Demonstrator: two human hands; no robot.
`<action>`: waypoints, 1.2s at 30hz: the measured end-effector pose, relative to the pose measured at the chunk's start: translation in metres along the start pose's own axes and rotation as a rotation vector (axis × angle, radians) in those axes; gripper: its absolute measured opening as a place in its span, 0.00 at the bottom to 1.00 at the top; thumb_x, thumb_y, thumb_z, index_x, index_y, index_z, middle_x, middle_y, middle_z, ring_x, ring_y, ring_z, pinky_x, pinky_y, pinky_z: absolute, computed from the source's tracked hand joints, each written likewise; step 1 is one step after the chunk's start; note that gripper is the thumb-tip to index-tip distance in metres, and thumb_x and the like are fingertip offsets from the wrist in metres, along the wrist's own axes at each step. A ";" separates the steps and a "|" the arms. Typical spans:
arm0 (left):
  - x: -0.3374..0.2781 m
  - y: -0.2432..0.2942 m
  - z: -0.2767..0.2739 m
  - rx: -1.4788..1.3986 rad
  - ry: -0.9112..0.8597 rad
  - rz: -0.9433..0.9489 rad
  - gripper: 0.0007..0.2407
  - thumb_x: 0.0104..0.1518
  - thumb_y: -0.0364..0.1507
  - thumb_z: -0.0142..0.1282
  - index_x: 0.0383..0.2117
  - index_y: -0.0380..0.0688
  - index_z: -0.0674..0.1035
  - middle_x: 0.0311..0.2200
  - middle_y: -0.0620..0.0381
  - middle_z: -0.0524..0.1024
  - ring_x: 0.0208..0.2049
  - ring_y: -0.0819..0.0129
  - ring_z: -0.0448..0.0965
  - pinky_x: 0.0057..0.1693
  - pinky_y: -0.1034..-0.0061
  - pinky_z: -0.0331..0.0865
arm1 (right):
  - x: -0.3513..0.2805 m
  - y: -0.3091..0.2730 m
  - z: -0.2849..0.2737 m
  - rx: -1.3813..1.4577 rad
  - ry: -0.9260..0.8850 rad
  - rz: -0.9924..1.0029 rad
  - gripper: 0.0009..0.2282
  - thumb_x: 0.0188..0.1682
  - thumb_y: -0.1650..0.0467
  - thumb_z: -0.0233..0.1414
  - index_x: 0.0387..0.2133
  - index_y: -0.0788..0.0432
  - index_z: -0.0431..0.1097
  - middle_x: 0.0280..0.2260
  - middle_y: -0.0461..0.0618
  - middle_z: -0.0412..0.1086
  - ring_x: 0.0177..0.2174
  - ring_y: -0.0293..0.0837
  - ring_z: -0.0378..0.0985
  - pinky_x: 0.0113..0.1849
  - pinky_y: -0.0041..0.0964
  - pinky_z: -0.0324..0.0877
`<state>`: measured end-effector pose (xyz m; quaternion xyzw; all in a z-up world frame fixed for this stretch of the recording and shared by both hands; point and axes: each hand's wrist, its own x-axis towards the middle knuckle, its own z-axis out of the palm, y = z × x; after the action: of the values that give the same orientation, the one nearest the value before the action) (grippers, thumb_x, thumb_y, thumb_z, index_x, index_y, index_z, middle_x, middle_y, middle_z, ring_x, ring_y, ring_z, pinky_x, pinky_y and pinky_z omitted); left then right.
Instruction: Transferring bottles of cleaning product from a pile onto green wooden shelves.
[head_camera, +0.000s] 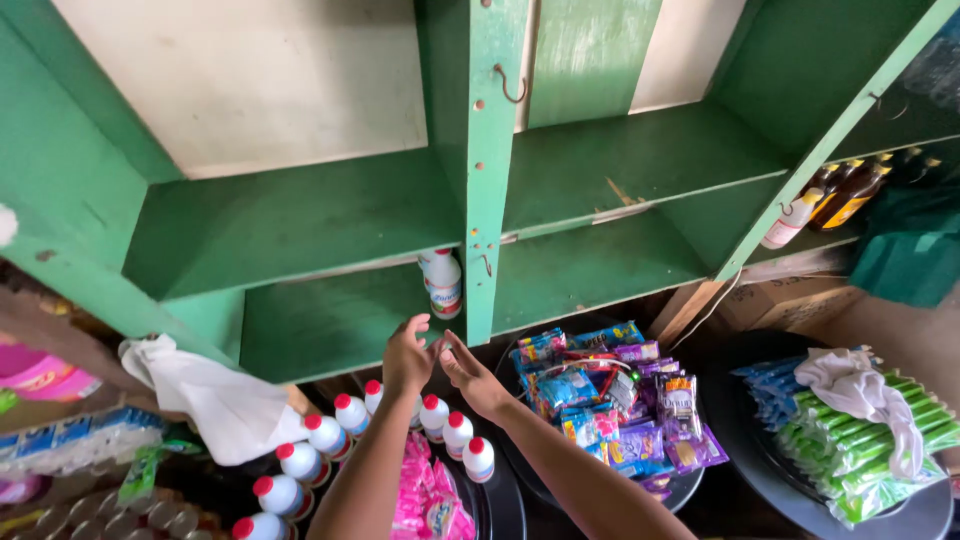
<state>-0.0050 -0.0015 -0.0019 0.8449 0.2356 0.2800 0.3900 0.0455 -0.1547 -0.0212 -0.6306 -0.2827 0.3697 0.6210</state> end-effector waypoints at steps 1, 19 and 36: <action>-0.005 0.007 -0.005 0.000 0.000 -0.010 0.23 0.47 0.29 0.70 0.51 0.44 0.76 0.45 0.49 0.81 0.38 0.56 0.85 0.42 0.67 0.78 | -0.004 -0.002 0.001 0.001 -0.005 0.009 0.37 0.54 0.50 0.42 0.73 0.49 0.36 0.68 0.52 0.54 0.59 0.46 0.62 0.56 0.40 0.60; -0.139 -0.021 -0.044 0.033 -0.228 0.109 0.15 0.48 0.27 0.69 0.43 0.47 0.81 0.40 0.52 0.82 0.44 0.54 0.82 0.47 0.64 0.75 | -0.106 0.057 0.032 -0.652 -0.091 0.001 0.32 0.50 0.66 0.55 0.68 0.53 0.51 0.55 0.59 0.69 0.48 0.61 0.75 0.48 0.50 0.71; -0.254 -0.043 -0.052 0.161 -0.673 -0.028 0.18 0.52 0.33 0.65 0.50 0.46 0.78 0.45 0.50 0.81 0.46 0.53 0.82 0.50 0.61 0.75 | -0.170 0.127 0.050 -0.635 -0.276 0.071 0.19 0.51 0.64 0.57 0.53 0.57 0.69 0.52 0.52 0.74 0.49 0.47 0.79 0.47 0.44 0.74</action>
<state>-0.2332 -0.1052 -0.0815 0.9147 0.1265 -0.0392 0.3817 -0.1054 -0.2736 -0.1258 -0.7458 -0.4428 0.3667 0.3364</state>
